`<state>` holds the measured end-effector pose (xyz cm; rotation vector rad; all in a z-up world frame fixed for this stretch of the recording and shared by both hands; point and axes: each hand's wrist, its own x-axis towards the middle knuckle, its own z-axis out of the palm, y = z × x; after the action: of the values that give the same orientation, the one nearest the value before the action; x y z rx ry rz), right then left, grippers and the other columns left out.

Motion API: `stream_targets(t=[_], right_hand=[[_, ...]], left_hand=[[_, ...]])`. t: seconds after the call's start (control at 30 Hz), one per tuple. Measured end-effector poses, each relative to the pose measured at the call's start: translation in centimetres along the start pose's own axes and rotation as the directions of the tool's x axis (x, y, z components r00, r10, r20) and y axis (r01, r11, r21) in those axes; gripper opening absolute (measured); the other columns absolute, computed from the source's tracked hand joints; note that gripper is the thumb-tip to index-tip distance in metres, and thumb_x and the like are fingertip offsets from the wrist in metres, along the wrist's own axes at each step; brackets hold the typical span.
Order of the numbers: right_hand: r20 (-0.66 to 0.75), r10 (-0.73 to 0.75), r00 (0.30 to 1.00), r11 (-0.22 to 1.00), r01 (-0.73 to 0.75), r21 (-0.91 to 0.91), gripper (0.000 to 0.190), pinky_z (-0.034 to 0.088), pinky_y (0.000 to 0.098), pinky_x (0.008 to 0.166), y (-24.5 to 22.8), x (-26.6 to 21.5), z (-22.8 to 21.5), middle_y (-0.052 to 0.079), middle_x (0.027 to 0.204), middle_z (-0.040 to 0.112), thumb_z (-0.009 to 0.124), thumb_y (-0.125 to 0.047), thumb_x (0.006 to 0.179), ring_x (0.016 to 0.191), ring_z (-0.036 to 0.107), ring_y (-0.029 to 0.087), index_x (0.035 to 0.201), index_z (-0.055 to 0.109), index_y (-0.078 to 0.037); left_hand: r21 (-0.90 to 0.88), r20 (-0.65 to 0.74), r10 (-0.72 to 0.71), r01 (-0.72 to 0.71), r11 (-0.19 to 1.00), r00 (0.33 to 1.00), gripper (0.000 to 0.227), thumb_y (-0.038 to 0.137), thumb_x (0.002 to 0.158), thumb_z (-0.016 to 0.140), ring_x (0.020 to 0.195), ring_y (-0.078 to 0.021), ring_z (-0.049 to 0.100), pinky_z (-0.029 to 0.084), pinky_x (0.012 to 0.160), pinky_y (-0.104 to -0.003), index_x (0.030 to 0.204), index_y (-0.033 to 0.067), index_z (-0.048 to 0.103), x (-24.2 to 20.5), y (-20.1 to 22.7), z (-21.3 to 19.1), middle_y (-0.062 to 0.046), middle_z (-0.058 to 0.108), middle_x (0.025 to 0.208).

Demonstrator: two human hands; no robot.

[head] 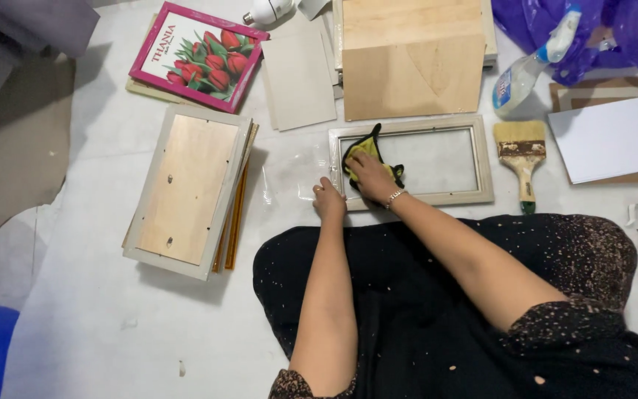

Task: Assembling and cleaning a picture frame by inserting a mat and polishing the surface with a sponge.

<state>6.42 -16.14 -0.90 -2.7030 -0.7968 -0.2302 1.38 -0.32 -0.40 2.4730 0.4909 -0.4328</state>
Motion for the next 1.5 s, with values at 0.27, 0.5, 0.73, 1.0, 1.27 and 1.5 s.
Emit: stream_targets(t=[0.27,0.5,0.73,1.0,1.27,1.5], right_hand=[[-0.039,0.134,0.990,0.982,-0.138,-0.129,0.058,0.049,0.0422,0.105,5.5,-0.8,1.2,0.015,0.128,0.059,0.066,-0.015,0.077,0.119,0.061,0.034,0.134,0.059,-0.008],[-0.044,0.399,0.916,0.909,-0.402,-0.112,0.043,0.047,0.0510,0.102,12.1,-7.9,-6.0,0.022,0.117,0.062,0.069,-0.014,0.086,0.115,0.059,0.044,0.127,0.065,-0.002],[-0.247,0.588,0.770,0.723,-0.637,-0.267,0.045,0.037,0.0522,0.105,16.9,-10.3,-5.2,0.015,0.120,0.054,0.073,-0.040,0.093,0.123,0.047,0.037,0.118,0.065,-0.004],[-0.240,0.571,0.785,0.777,-0.611,-0.150,0.053,0.045,0.0539,0.092,10.4,-6.3,-3.3,0.021,0.113,0.054,0.077,-0.034,0.084,0.106,0.054,0.042,0.116,0.066,0.007],[-0.177,0.357,0.917,0.918,-0.379,-0.114,0.050,0.042,0.0514,0.102,4.1,0.1,0.6,0.021,0.114,0.058,0.082,-0.024,0.074,0.114,0.056,0.042,0.115,0.068,0.001],[0.164,0.155,0.974,0.988,-0.156,-0.003,0.058,0.044,0.0490,0.109,1.7,2.6,3.1,0.006,0.129,0.053,0.081,-0.022,0.072,0.129,0.049,0.033,0.128,0.065,-0.020]], left_hand=[[-0.007,0.009,-0.008,0.009,1.000,1.000,0.058,0.019,0.084,0.082,0.118,-0.0424,0.060,0.048,0.100,-0.055,0.122,0.0119,0.039,0.5,-0.5,0.4,-0.017,0.050,0.122],[-0.039,0.019,-0.016,0.017,0.999,1.000,0.056,0.019,0.085,0.081,0.117,-0.0466,0.060,0.048,0.102,-0.056,0.121,0.0116,0.038,0.8,-0.7,0.7,-0.018,0.049,0.124],[-0.037,0.007,-0.012,0.012,0.999,1.000,0.053,0.017,0.088,0.079,0.114,-0.0487,0.060,0.048,0.101,-0.056,0.123,0.0092,0.039,0.0,-0.1,0.1,-0.020,0.049,0.122],[-0.013,0.022,-0.022,0.022,1.000,1.000,0.057,0.017,0.088,0.078,0.114,-0.0453,0.060,0.048,0.102,-0.055,0.128,0.0097,0.038,1.7,-0.8,1.9,-0.017,0.048,0.122],[0.032,0.009,-0.018,0.017,0.999,1.000,0.062,0.016,0.087,0.079,0.114,-0.0464,0.060,0.050,0.100,-0.056,0.131,0.0096,0.036,1.0,-0.1,1.0,-0.017,0.048,0.122],[0.049,-0.009,-0.033,0.033,0.998,0.999,0.058,0.013,0.087,0.077,0.113,-0.0495,0.060,0.051,0.099,-0.055,0.129,0.0097,0.037,0.2,0.9,0.2,-0.018,0.048,0.123]])
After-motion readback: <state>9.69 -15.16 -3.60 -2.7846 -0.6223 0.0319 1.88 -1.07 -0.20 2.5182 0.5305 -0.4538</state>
